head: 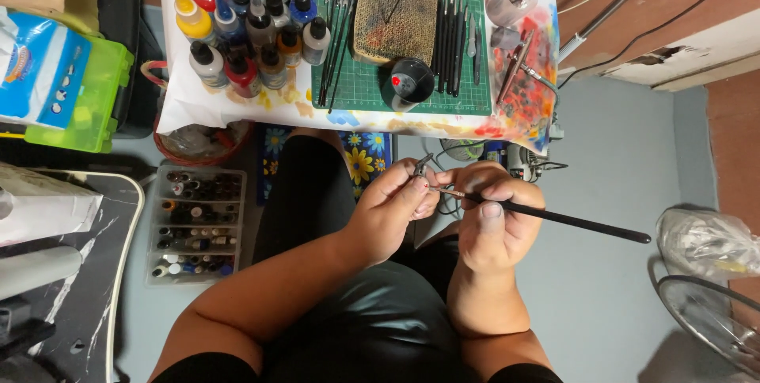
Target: Painting a small miniature component with a fine-tipped brush at a dedicated hobbyist workstation.
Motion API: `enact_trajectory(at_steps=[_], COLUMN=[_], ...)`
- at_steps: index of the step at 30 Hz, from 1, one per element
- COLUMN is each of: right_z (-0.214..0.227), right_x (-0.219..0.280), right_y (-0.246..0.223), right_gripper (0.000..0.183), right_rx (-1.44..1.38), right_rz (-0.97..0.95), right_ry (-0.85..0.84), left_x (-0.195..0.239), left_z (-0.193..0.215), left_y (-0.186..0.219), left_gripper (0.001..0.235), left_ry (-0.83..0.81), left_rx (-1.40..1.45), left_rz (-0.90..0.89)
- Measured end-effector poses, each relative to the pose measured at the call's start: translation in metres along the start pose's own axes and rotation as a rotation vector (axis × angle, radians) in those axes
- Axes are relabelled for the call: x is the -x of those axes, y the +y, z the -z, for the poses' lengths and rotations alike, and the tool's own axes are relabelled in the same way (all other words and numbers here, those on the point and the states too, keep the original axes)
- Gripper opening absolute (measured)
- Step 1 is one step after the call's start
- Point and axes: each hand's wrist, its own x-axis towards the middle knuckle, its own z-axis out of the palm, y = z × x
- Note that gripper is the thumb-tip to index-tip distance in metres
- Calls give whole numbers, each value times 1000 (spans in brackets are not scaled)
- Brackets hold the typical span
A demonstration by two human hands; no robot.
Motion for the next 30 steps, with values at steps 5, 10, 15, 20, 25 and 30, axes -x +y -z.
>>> enact_trajectory(at_steps=[5,10,15,20,25,30], right_z=[-1,-4,4,-3,-12,1], right_x=[0,4,19,17,11,13], right_y=[0,2,8,2,-13,-9], right_gripper=[15,14,16,20,27,30], right_rx=[-34,-181,-146,45,280,378], right_rz=[-14,-84,-42,108,228,296], right_ry=[7,149,248,268,207,140], left_x=[1,2,9,16,17,19], left_z=[-1,-7,-17,-25,-30,-31], left_y=[-2,1,0,-2,-6,-11], left_gripper=[19,19,22,20,19,18], left_ry=[3,5,-2,43,85,86], left_rx=[22,111,206,284,318,325], left_rz=[1,37,87,149,168,157])
